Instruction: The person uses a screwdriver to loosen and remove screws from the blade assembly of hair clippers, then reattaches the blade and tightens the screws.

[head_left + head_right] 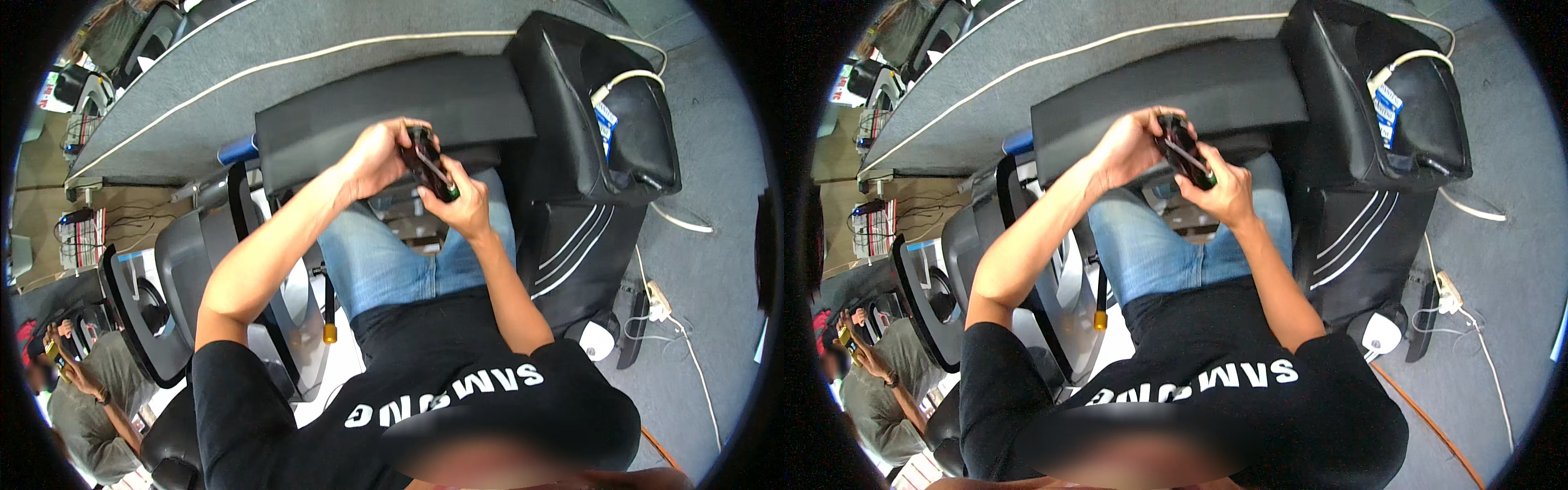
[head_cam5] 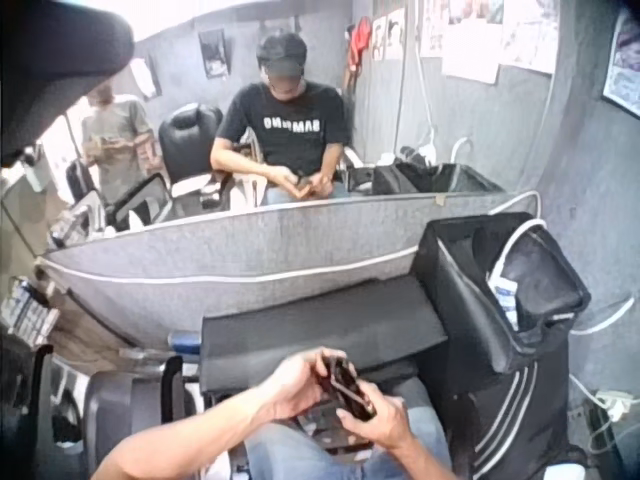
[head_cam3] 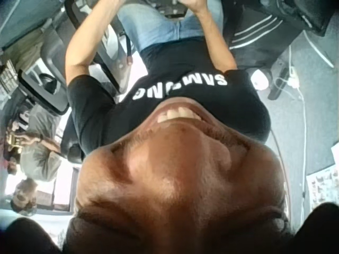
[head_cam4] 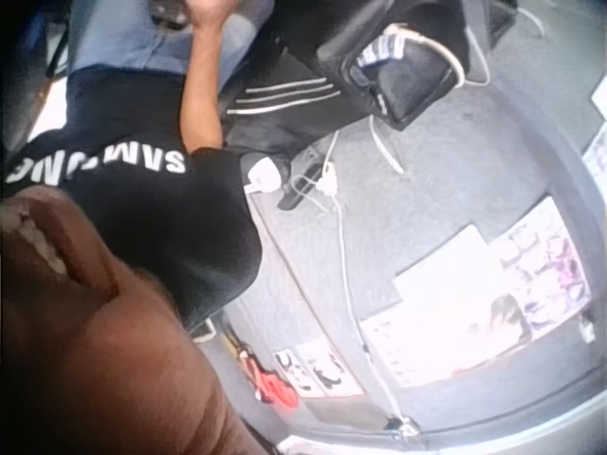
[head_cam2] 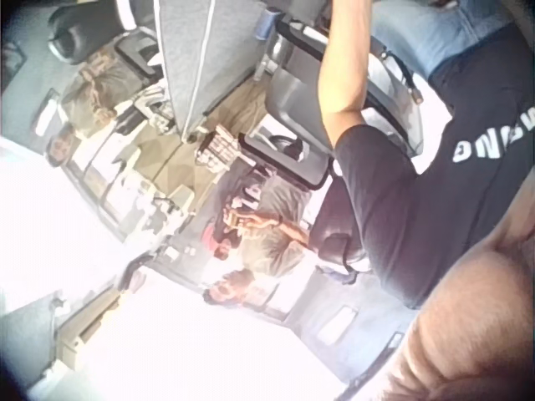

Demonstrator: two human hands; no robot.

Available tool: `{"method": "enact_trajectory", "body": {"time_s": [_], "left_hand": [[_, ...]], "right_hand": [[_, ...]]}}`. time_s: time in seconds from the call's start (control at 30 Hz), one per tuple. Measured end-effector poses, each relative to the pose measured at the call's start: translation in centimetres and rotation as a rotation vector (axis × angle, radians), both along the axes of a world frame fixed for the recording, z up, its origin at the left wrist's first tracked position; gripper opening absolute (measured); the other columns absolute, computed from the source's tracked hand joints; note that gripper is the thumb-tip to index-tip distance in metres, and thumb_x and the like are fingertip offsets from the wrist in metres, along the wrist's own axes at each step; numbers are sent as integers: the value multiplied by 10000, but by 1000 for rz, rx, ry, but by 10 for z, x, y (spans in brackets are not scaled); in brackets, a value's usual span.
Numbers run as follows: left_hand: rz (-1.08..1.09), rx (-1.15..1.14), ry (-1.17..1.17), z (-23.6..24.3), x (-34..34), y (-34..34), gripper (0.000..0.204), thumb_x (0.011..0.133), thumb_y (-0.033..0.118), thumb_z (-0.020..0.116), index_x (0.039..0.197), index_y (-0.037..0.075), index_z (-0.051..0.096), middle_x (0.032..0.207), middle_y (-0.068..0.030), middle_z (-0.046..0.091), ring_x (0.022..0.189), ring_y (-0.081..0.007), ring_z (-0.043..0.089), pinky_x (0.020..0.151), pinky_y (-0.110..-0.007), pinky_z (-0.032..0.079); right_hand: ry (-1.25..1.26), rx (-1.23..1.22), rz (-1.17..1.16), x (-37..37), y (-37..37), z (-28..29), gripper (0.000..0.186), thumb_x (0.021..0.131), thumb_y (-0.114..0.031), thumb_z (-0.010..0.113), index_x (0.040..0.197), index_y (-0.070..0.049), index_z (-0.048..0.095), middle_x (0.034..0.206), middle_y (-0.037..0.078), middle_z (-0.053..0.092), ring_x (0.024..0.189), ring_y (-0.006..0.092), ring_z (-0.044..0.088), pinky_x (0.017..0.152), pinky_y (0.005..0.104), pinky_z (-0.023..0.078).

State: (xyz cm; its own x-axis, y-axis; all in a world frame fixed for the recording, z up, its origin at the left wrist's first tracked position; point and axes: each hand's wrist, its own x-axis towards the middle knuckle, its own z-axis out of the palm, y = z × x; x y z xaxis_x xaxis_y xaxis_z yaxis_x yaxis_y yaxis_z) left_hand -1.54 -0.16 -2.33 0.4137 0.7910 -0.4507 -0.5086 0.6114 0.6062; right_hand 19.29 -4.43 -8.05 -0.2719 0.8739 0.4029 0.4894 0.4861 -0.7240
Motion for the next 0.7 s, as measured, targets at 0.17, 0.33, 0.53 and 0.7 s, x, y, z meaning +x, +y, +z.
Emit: {"method": "enact_trajectory", "body": {"time_s": [0.17, 0.33, 0.53, 0.7], "left_hand": [[1, -18, -21, 5, 4, 1, 448, 861, -21, 385, 1279, -64, 540, 1251, -204, 637, 1190, -300, 635, 1142, -464, 495], [-19, -4, 75, 7, 4, 5, 392, 915, -23, 401, 1276, -59, 548, 1213, -191, 652, 1171, -290, 649, 1098, -473, 537], [-51, 130, 543, 13, 1, 5, 444, 934, 172, 622, 1314, -2, 472, 1207, -131, 622, 1131, -221, 638, 1012, -462, 575], [-276, 291, 827, 8, -6, 16, 441, 955, 397, 631, 1049, -30, 687, 933, -68, 637, 895, -169, 637, 797, -347, 644]], "right_hand": [[-16, -20, 48, 12, 7, 1, 612, 770, -221, 906, 1286, 12, 676, 951, 168, 767, 760, 258, 780, 718, 351, 621], [-25, 48, 52, 20, 9, -4, 612, 749, -207, 892, 1291, 11, 709, 1001, 165, 794, 842, 288, 810, 727, 368, 648], [17, 81, 45, 17, 11, -3, 595, 761, -174, 883, 1286, 38, 699, 991, 177, 792, 842, 288, 810, 723, 368, 635], [4, 82, 56, 25, 13, 3, 592, 777, -164, 883, 1285, 67, 686, 1017, 202, 792, 865, 303, 811, 737, 372, 636]]}}
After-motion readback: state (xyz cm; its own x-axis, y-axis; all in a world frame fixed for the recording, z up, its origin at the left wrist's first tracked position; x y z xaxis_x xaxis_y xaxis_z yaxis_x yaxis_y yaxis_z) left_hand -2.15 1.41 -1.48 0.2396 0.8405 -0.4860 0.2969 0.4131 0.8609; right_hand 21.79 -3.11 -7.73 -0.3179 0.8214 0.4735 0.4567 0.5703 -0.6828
